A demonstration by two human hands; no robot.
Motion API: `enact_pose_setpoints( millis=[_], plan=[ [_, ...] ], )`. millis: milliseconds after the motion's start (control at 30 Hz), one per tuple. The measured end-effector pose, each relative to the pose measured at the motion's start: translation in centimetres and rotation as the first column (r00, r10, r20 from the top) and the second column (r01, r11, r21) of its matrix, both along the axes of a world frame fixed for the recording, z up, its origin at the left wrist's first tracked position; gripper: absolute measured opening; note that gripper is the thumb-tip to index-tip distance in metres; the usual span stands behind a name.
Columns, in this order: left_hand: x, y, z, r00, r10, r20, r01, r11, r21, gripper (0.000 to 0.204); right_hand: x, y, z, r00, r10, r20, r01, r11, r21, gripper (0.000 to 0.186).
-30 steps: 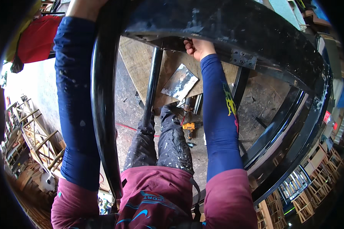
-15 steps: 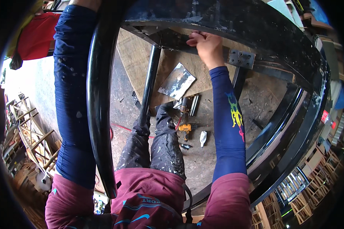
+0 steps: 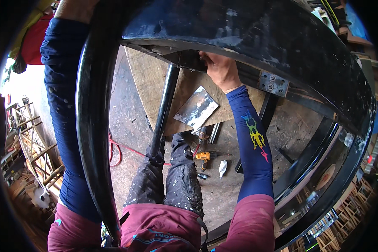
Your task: Applying glue and wiping off excess while repairing a wooden chair.
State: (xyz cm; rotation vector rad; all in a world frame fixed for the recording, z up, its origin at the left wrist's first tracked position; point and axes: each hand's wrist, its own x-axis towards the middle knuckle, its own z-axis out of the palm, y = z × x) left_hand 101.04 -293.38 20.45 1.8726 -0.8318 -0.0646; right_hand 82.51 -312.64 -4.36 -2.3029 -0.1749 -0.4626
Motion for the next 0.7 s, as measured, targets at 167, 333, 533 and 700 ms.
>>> enact_pose_setpoints(
  millis=[167, 333, 533, 700],
  plan=[
    [-0.2, 0.4, 0.1, 0.996, -0.043, 0.075, 0.046, 0.998, -0.034, 0.017, 0.3, -0.5, 0.4, 0.987, 0.105, 0.118, -0.074, 0.967, -0.243, 0.019],
    [-0.6, 0.6, 0.2, 0.985, -0.094, 0.145, 0.104, 0.993, -0.058, 0.017, 0.0, -1.2, -0.4, 0.985, 0.171, 0.014, -0.159, 0.94, -0.301, 0.025],
    [-0.7, 1.2, 0.2, 0.96, -0.159, 0.231, 0.178, 0.982, -0.065, 0.018, 0.0, -1.4, 1.1, 0.992, 0.096, 0.082, -0.052, 0.904, -0.424, 0.029],
    [-0.5, 1.6, -0.3, 0.931, -0.21, 0.297, 0.242, 0.968, -0.073, 0.018, -0.3, -1.0, 1.6, 0.99, 0.141, -0.026, -0.129, 0.798, -0.588, 0.031]
  ],
)
